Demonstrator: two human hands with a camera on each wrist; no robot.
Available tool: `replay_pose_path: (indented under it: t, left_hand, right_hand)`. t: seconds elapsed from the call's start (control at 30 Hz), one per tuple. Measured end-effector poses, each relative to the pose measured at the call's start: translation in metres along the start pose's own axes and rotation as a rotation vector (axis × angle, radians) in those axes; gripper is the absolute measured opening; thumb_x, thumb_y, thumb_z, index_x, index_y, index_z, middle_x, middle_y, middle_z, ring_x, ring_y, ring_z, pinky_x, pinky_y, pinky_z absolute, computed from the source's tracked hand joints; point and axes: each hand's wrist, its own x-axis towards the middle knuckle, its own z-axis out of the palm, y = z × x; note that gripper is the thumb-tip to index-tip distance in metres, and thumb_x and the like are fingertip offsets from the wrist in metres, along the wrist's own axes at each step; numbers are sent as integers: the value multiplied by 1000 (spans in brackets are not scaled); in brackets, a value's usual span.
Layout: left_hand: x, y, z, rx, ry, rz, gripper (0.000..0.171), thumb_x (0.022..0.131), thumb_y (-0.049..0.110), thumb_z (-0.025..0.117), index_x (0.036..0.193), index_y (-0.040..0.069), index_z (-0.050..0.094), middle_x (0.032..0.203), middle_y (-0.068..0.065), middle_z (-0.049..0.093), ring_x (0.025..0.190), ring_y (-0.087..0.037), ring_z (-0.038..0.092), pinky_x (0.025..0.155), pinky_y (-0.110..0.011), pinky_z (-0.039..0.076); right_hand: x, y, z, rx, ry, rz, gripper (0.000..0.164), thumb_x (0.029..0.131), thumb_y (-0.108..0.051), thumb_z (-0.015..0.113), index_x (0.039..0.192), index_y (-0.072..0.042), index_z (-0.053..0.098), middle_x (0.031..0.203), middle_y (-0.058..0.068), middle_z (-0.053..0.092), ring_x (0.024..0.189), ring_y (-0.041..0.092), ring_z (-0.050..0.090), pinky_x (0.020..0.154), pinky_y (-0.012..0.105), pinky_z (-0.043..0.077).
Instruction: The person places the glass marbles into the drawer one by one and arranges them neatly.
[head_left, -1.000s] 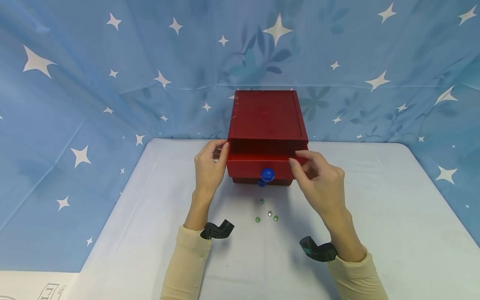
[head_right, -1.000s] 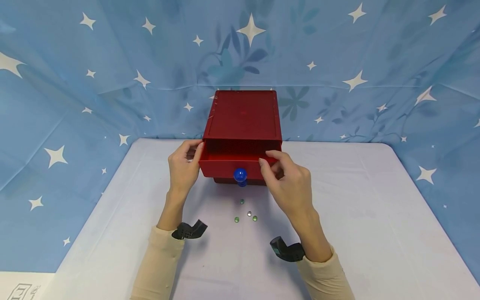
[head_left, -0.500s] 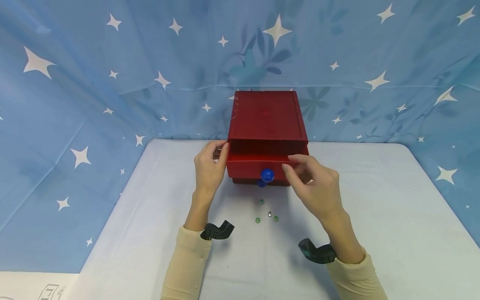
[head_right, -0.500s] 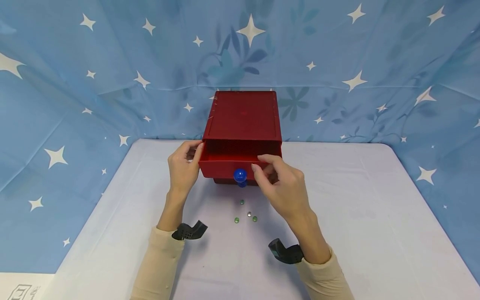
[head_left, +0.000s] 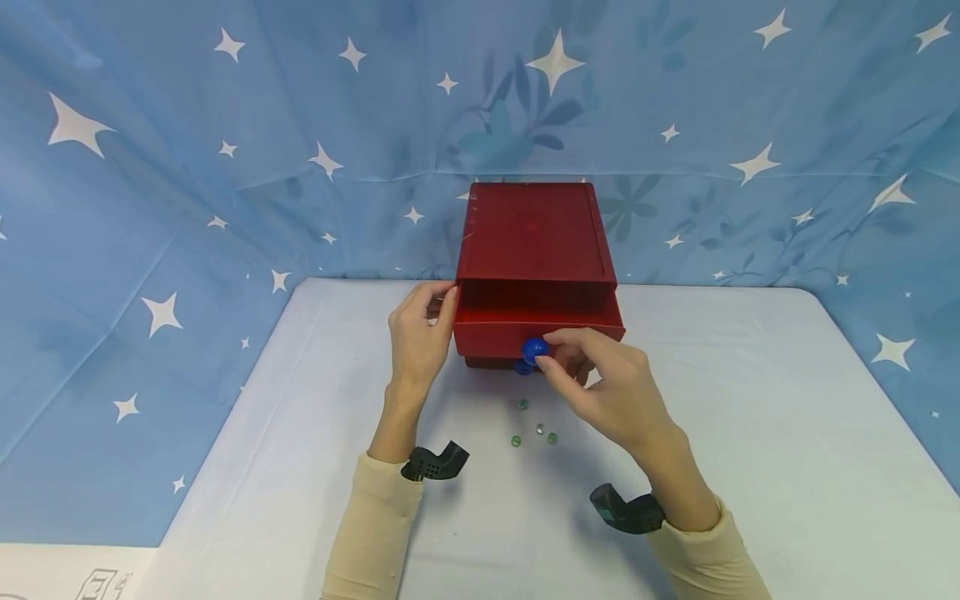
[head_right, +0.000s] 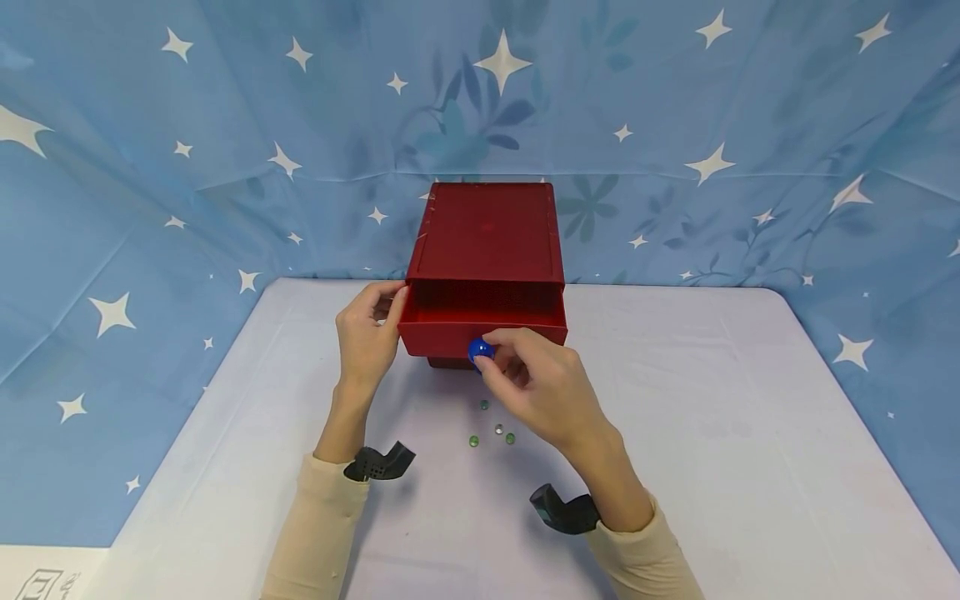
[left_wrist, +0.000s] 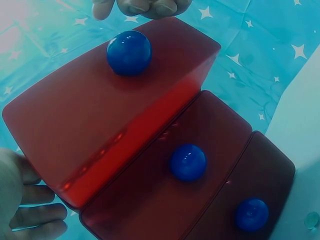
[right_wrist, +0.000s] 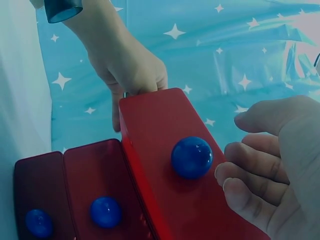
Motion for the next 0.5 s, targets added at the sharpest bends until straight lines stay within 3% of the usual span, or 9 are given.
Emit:
replay_pose_path:
  t: [0.2, 0.4, 0.5]
  left_hand:
    - [0, -1, 0, 0, -1, 1, 19, 98, 16, 63, 107, 1, 73, 98, -13, 74, 79, -22, 71, 74, -32, 62]
    - [0, 0, 0, 2, -3, -3, 20, 98, 17, 64, 108, 1, 73, 98, -13, 74, 78, -21, 71, 74, -31, 62]
    - [0, 0, 0, -1, -1, -4, 20, 98, 17, 64, 107, 1, 73, 97, -13, 74, 78, -21, 70, 74, -31, 62]
  right_hand:
    - [-1, -1, 1, 13, -33, -14, 25, 94, -24, 70, 104, -1, 69, 75, 2, 69, 62, 8, 59, 58, 15, 53]
    - [-1, -1, 3, 18, -65, -53, 23, 93, -22, 71, 103, -2, 69, 74, 0, 68, 61, 7, 60, 59, 17, 54]
    - [-1, -1, 3, 34, -82, -65, 30, 96, -32, 67, 102, -2, 70, 74, -1, 68, 62, 7, 61, 60, 17, 54]
